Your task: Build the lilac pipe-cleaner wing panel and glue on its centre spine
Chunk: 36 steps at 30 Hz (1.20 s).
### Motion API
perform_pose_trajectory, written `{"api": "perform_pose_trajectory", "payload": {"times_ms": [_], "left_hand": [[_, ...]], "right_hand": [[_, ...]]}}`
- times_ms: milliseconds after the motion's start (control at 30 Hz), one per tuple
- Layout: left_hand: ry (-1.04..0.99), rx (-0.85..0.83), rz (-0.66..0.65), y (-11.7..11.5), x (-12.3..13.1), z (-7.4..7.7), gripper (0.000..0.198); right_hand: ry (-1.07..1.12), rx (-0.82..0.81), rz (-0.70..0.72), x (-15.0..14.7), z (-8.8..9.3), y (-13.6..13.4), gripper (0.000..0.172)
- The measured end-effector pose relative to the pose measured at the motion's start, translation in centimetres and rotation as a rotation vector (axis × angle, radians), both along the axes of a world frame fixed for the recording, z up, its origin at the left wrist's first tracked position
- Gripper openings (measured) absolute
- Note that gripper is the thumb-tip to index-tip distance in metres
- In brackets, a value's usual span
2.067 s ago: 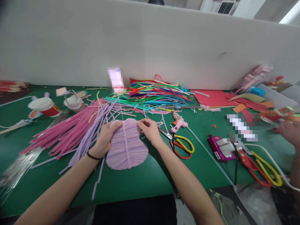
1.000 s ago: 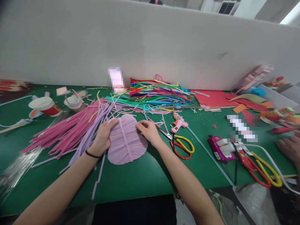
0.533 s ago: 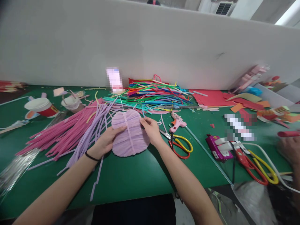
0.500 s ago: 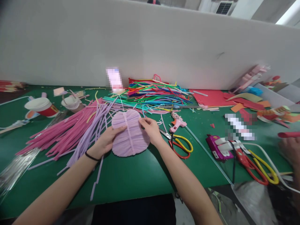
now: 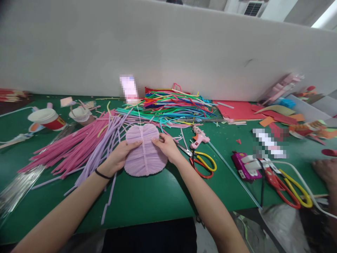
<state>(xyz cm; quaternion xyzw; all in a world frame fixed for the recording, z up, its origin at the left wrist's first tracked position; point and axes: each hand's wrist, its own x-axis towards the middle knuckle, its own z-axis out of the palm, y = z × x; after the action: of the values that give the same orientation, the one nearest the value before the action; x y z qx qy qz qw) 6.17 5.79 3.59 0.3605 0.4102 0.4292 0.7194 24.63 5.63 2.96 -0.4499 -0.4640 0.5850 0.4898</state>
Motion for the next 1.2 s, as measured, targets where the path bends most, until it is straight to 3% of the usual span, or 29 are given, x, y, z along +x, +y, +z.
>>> {"api": "perform_pose_trajectory", "payload": {"times_ms": [133,300,500,767,1000,1200], "left_hand": [[-0.005,-0.012,0.012,0.1,0.0,0.0,0.048],[-0.059,-0.03,0.087,0.7,-0.4,-0.4,0.047],[-0.101,-0.025,0.188,1.2,-0.7,-0.5,0.045],[-0.125,0.009,0.055,0.6,-0.4,0.0,0.054],[-0.127,-0.032,0.058,0.7,-0.7,0.0,0.057],[-0.16,-0.044,0.177,1.0,-0.7,-0.2,0.06]], "right_hand": [[-0.018,-0.002,0.002,0.0,0.1,0.0,0.035],[-0.111,-0.013,-0.11,0.0,-0.3,0.3,0.042],[-0.036,-0.061,-0.034,0.0,-0.8,0.4,0.042],[0.041,-0.032,-0.042,-0.3,-0.8,0.3,0.037],[0.096,-0.134,-0.006,-0.5,-0.6,0.2,0.042],[0.113,-0.185,0.011,-0.3,-0.3,0.1,0.039]]}}
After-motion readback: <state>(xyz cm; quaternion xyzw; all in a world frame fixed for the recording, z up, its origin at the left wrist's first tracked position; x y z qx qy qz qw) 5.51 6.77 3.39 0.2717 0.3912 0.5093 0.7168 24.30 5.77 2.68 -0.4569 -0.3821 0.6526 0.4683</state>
